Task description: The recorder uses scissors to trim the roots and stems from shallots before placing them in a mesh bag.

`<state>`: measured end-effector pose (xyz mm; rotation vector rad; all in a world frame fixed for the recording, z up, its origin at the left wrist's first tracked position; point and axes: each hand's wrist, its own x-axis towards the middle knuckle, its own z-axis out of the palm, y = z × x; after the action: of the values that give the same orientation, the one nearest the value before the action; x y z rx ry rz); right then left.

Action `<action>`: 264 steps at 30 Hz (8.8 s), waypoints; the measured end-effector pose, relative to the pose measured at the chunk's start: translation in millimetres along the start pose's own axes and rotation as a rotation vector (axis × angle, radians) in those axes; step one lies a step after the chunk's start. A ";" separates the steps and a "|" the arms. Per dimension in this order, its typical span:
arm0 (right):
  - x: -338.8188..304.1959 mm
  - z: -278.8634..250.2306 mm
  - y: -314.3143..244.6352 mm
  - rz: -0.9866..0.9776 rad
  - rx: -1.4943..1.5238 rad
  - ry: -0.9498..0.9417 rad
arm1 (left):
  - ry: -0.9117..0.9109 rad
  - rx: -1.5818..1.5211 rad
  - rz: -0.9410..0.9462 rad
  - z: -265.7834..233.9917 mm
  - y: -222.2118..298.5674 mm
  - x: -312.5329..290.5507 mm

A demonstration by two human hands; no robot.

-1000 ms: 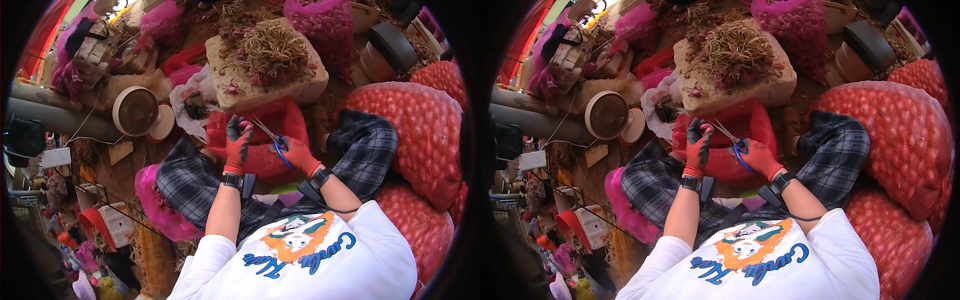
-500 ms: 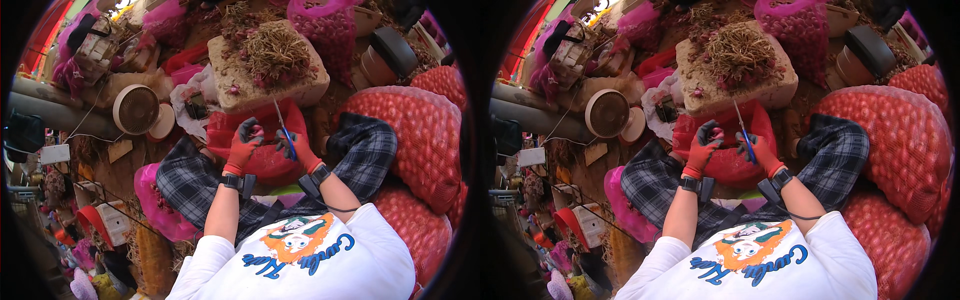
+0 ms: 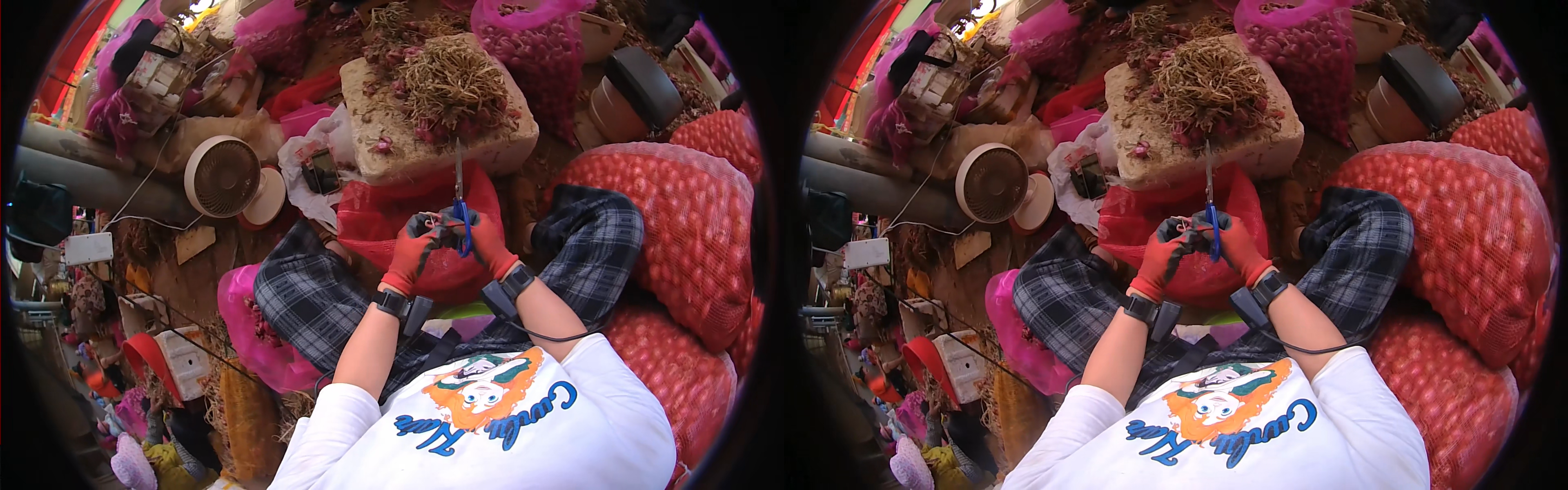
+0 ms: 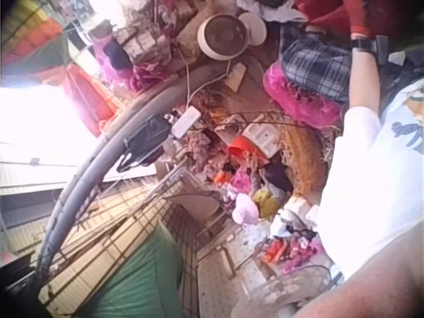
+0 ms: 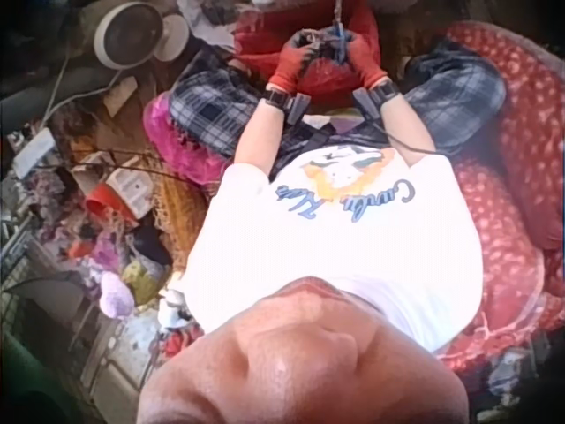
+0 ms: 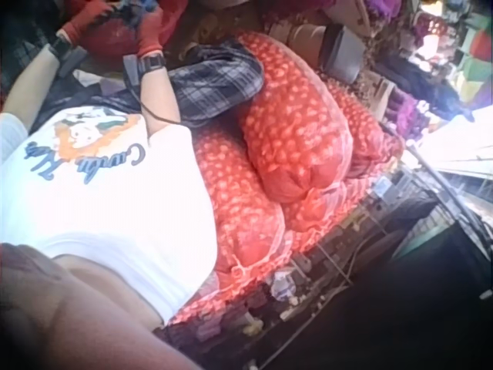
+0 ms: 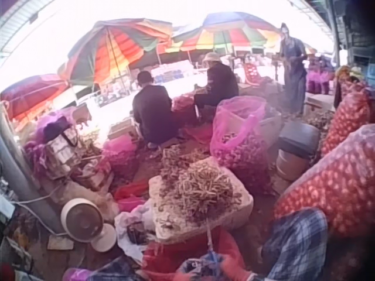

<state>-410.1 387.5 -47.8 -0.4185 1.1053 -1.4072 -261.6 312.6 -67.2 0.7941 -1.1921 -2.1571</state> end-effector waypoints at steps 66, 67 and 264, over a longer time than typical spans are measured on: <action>-11.2 -0.6 -10.0 -0.055 -1.129 0.122 | 0.662 0.012 0.738 -88.1 192.6 -125.6; -7.4 -4.8 -3.1 -0.032 -1.308 0.119 | 0.882 0.129 0.737 -105.1 207.4 -152.3; -16.5 5.1 -4.5 0.034 -0.149 -0.060 | -0.066 0.164 0.081 -1.9 1.1 -18.7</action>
<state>-405.3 399.8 -35.8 -0.5430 1.1668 -1.2785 -247.4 324.1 -62.8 0.7343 -1.4247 -2.0536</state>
